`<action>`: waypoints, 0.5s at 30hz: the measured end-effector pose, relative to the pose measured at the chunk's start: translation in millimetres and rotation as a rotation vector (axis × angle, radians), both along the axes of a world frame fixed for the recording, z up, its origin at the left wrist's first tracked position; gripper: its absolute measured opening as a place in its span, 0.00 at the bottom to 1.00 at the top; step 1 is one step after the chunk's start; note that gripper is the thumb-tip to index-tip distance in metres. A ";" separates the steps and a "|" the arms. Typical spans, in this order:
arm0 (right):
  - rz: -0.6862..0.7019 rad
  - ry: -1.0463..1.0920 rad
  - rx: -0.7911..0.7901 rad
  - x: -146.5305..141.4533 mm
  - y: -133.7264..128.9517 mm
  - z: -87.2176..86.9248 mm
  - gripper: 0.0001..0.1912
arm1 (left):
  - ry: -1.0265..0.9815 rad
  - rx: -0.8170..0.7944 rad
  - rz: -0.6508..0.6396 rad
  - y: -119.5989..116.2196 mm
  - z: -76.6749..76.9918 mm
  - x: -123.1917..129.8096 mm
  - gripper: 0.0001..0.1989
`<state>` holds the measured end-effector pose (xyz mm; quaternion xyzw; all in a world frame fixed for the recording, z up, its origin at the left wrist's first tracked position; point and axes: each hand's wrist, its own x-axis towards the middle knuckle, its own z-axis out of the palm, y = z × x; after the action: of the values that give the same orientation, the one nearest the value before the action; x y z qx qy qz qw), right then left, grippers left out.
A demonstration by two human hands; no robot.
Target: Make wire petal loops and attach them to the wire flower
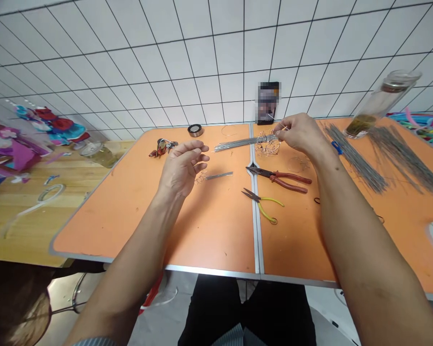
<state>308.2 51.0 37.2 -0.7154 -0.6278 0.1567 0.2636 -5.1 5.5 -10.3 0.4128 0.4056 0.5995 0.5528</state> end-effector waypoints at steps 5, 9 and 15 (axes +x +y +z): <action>-0.044 -0.013 -0.096 4.1 -0.5 -4.9 0.12 | -0.006 -0.015 -0.017 0.8 -1.1 0.7 0.14; -0.062 -0.048 -0.131 13.8 4.4 -8.2 0.09 | -0.004 -0.035 -0.015 2.5 -4.5 0.7 0.14; -0.069 -0.079 -0.199 28.5 10.9 -9.0 0.07 | 0.014 -0.048 -0.015 5.0 -9.0 0.0 0.15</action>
<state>336.8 61.9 28.2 -0.7648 -0.5942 0.1807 0.1714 -5.1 10.5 -19.3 0.4065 0.4206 0.5826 0.5643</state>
